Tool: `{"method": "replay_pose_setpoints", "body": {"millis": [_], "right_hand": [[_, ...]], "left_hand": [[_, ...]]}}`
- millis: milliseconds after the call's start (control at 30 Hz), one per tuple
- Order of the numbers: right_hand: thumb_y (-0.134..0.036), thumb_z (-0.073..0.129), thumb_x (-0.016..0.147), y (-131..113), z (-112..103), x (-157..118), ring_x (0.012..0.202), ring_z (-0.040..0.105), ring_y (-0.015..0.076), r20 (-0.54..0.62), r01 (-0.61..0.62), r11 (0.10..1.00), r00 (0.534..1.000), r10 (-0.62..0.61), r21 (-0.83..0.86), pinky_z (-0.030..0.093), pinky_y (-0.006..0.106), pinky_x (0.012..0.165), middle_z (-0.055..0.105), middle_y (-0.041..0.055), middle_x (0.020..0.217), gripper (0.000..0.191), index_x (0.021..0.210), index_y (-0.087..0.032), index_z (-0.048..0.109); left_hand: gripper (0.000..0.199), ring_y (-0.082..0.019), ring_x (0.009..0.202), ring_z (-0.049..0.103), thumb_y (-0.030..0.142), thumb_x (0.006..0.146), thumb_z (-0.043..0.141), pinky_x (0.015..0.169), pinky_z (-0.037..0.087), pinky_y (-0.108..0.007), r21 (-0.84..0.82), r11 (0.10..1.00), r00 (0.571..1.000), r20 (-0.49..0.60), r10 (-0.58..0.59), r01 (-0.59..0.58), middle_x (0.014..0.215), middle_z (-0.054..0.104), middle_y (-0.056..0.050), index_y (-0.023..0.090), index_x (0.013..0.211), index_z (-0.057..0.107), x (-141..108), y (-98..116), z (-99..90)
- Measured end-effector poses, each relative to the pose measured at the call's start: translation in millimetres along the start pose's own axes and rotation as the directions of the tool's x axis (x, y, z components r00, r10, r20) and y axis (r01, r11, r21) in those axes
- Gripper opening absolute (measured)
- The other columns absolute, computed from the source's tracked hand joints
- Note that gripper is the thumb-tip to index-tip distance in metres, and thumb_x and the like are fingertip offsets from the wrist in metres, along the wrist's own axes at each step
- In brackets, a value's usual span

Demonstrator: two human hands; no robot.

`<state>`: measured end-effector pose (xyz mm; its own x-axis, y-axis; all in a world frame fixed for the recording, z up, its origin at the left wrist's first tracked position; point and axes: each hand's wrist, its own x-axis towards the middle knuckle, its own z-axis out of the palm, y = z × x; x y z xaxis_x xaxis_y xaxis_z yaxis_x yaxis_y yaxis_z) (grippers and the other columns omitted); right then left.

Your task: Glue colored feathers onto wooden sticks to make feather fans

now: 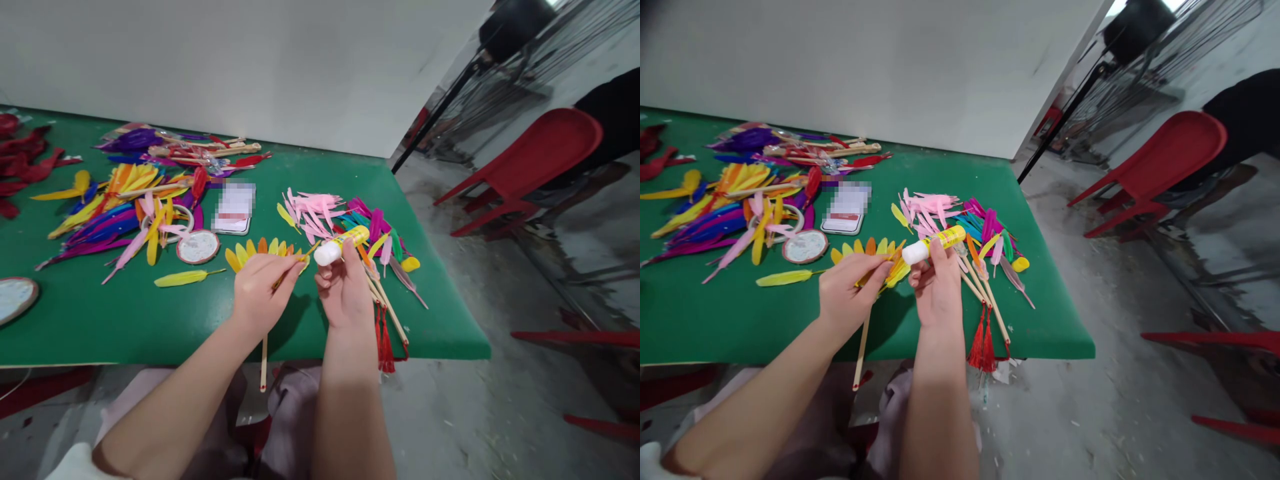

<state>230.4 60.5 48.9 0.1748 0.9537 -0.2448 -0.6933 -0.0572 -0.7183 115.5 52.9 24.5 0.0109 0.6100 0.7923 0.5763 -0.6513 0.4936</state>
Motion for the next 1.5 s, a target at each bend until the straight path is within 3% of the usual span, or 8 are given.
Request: {"method": "replay_pose_setpoints", "body": {"millis": [600, 800, 1067, 1300, 1500], "right_hand": [[-0.042, 0.067, 0.064, -0.7, -6.7, 2.2, 0.035, 0.043, 0.0020, 0.014, 0.050, 0.997, 0.999, -0.050, -0.060, 0.030, 0.011, 0.031, 0.049, -0.0101, 0.050, 0.033, 0.080, -0.020, 0.047], [-0.040, 0.065, 0.066, -1.2, -8.4, 1.5, 0.035, 0.042, 0.0028, 0.014, 0.083, 0.995, 0.996, -0.082, -0.057, 0.031, 0.012, 0.031, 0.051, -0.0091, 0.051, 0.032, 0.087, -0.020, 0.051], [-0.035, 0.058, 0.071, -4.0, -3.2, -3.5, 0.041, 0.042, 0.0029, 0.090, 0.117, 0.991, 0.990, -0.112, -0.060, 0.032, 0.012, 0.033, 0.055, -0.0040, 0.060, 0.029, 0.093, -0.017, 0.059], [-0.034, 0.058, 0.071, -3.9, -0.9, -6.0, 0.046, 0.040, 0.0035, 0.047, 0.185, 0.971, 0.983, -0.180, -0.150, 0.026, 0.011, 0.032, 0.058, -0.0015, 0.070, 0.034, 0.101, -0.019, 0.057], [-0.034, 0.061, 0.069, -3.6, -2.9, -4.2, 0.047, 0.039, 0.0029, 0.045, 0.211, 0.962, 0.977, -0.207, -0.173, 0.026, 0.012, 0.034, 0.054, -0.0033, 0.072, 0.034, 0.101, -0.024, 0.056]], "left_hand": [[0.010, -0.012, 0.064, 0.058, 0.018, 0.077, 0.055, 0.061, 0.046, -0.024, -0.006, 0.986, 0.982, 0.088, 0.165, -0.165, 0.069, 0.065, -0.004, 0.016, 0.081, 0.065, 1.9, -4.9, -5.1], [0.009, -0.012, 0.064, 0.058, 0.015, 0.076, 0.055, 0.061, 0.047, -0.023, -0.004, 0.999, 0.998, 0.041, 0.053, -0.053, 0.068, 0.065, -0.005, 0.013, 0.076, 0.063, 3.6, -2.4, -7.1], [0.012, -0.010, 0.064, 0.058, 0.017, 0.078, 0.053, 0.062, 0.047, -0.021, -0.071, 0.995, 0.994, 0.091, -0.062, 0.068, 0.069, 0.066, -0.004, 0.012, 0.077, 0.064, 4.2, -0.8, -6.4], [0.017, -0.009, 0.066, 0.059, 0.018, 0.080, 0.051, 0.063, 0.046, -0.020, -0.088, 0.990, 0.983, 0.154, -0.099, 0.114, 0.074, 0.067, -0.003, 0.013, 0.087, 0.065, 4.3, 0.4, -7.4], [0.016, -0.009, 0.064, 0.057, 0.018, 0.080, 0.051, 0.063, 0.045, -0.020, -0.091, 0.994, 0.987, 0.150, -0.049, 0.064, 0.070, 0.066, -0.003, 0.012, 0.086, 0.065, 3.4, -1.0, -5.7]]}}
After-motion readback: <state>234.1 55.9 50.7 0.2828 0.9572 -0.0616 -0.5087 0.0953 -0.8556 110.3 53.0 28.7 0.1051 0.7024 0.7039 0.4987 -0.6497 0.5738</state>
